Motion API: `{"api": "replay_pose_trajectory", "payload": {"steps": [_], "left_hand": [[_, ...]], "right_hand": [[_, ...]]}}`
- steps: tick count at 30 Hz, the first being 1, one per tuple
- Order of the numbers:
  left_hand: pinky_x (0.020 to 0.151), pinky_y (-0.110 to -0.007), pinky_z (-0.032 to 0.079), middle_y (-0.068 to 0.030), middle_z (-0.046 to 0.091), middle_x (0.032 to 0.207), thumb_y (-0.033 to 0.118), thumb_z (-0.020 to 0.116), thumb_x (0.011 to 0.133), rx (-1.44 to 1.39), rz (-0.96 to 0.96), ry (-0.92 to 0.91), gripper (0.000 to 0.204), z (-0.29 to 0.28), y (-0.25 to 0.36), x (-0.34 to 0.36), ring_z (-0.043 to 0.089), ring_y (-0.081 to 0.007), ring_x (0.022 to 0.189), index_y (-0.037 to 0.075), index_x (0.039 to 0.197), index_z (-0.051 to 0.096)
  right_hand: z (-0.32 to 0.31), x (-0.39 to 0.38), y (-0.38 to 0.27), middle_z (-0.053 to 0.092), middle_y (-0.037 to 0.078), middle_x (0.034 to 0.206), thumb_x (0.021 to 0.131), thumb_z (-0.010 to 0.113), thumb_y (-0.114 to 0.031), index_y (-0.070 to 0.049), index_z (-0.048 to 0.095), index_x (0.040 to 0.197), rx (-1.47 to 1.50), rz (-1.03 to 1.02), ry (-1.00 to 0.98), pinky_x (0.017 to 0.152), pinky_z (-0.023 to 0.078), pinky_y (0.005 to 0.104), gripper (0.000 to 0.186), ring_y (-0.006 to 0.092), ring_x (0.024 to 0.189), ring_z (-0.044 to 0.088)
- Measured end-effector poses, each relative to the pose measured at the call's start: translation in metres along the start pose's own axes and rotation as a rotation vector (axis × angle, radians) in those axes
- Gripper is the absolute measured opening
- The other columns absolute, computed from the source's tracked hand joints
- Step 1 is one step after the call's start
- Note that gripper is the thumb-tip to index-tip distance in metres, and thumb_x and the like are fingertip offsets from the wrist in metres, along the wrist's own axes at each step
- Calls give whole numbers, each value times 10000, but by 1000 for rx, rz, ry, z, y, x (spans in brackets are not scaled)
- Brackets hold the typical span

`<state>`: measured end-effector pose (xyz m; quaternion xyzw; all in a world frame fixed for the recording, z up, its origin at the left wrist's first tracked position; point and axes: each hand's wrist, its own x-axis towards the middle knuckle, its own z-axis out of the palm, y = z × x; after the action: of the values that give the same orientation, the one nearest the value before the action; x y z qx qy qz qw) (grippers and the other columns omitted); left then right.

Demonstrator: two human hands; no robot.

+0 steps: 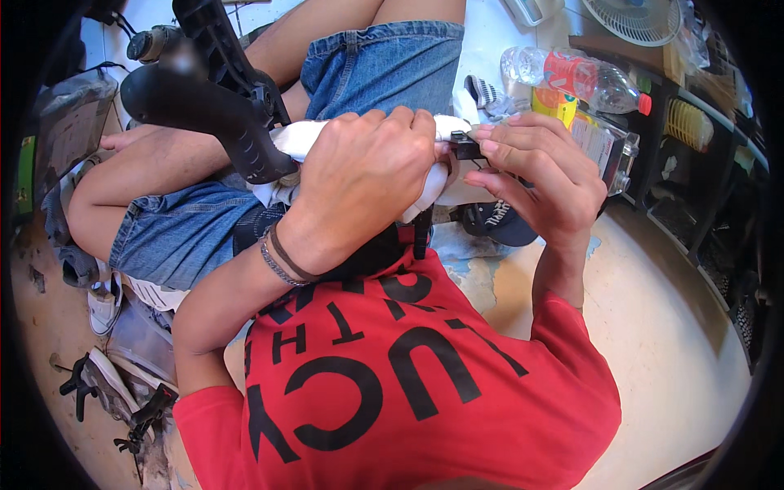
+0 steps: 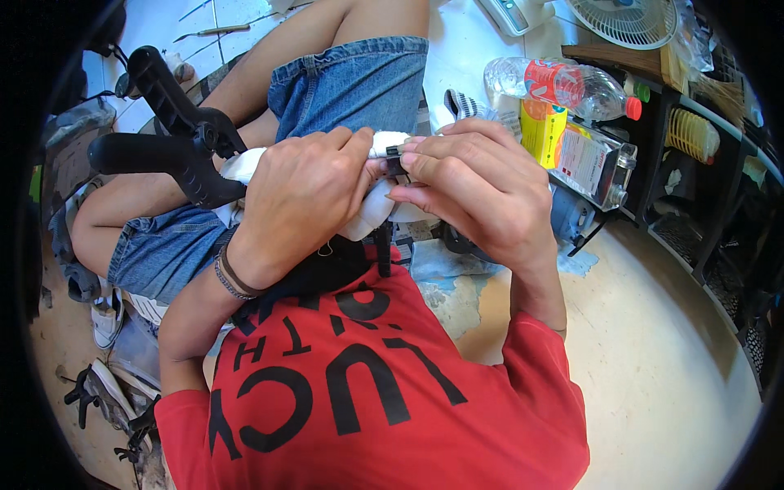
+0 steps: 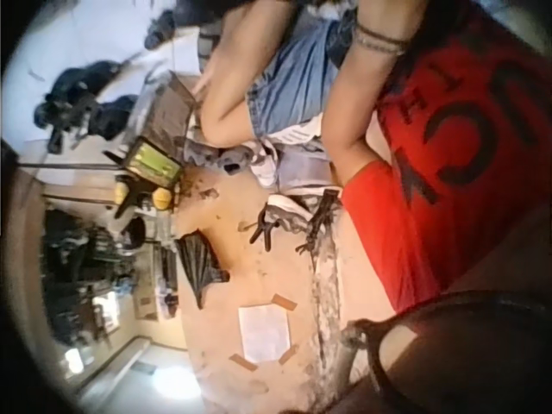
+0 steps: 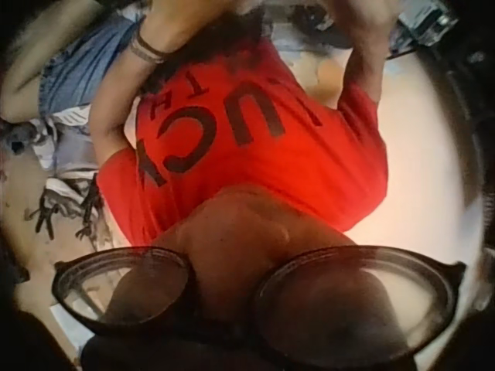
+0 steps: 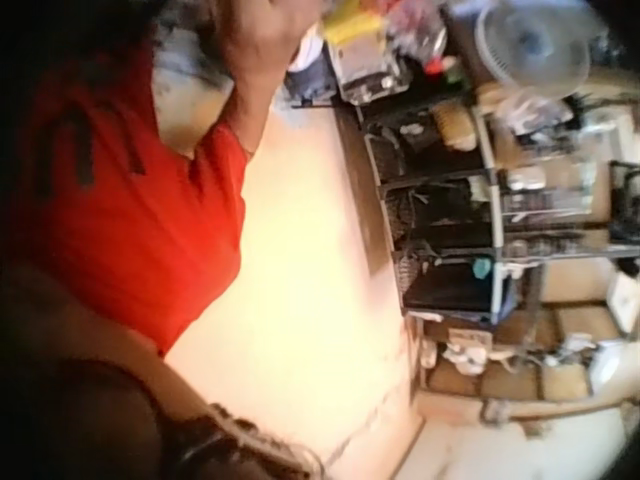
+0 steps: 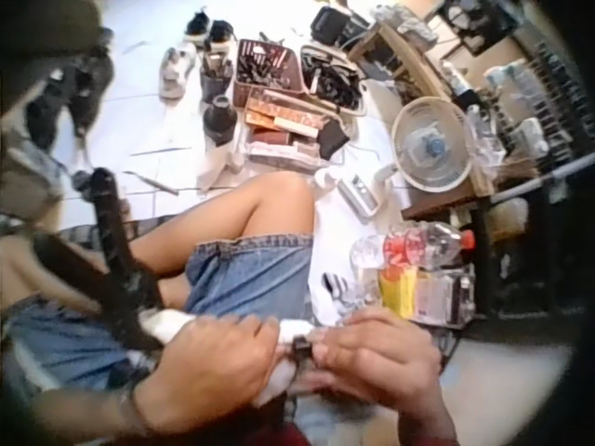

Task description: Apply adhesive and clamps to repair the sole of a shoe.

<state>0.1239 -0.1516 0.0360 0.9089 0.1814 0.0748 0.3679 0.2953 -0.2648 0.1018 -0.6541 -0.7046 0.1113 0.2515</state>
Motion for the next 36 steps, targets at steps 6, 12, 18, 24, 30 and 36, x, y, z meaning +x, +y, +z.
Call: {"api": "replay_pose_trajectory", "payload": {"steps": [6,12,18,24,30,36], "left_hand": [[645,-416,528,-150,662,812,213,601,977,-13,39,1,309,0,-1,-7,667,-322,719,-53,1120,667],[654,-418,528,-158,667,820,208,586,983,-17,31,-8,328,-3,0,-6,671,-325,737,-62,1152,663],[614,-354,545,-116,648,686,154,611,893,54,58,72,163,1,-4,-7,698,-260,670,14,810,614],[616,-344,543,-119,654,703,131,629,831,91,65,79,123,-3,-3,-8,692,-253,658,11,807,614],[677,-344,537,-126,663,768,128,627,838,88,44,31,175,-14,5,-15,701,-253,735,-30,904,664],[718,-377,469,-95,605,892,201,671,903,93,35,-34,431,-29,20,-25,593,-265,792,-14,1275,640]], "right_hand": [[7,2,1,729,104,855,708,869,-142,-10,683,866,23,-17,-5,786,588,390,278,270,848,734],[11,5,1,724,111,851,713,862,-131,-9,679,864,18,-27,10,797,597,396,267,276,855,736],[19,6,7,724,113,854,746,852,-115,-4,681,874,56,-24,-8,827,611,413,240,274,852,738],[22,8,22,723,108,848,749,857,-118,3,686,902,100,-79,-25,915,614,444,259,259,816,735],[13,10,17,717,103,848,715,893,-154,-14,688,915,153,-62,-82,896,613,447,319,265,805,728],[-6,5,-11,735,97,922,680,909,-214,-28,706,1038,109,-97,-48,866,597,427,452,293,855,729]]}}
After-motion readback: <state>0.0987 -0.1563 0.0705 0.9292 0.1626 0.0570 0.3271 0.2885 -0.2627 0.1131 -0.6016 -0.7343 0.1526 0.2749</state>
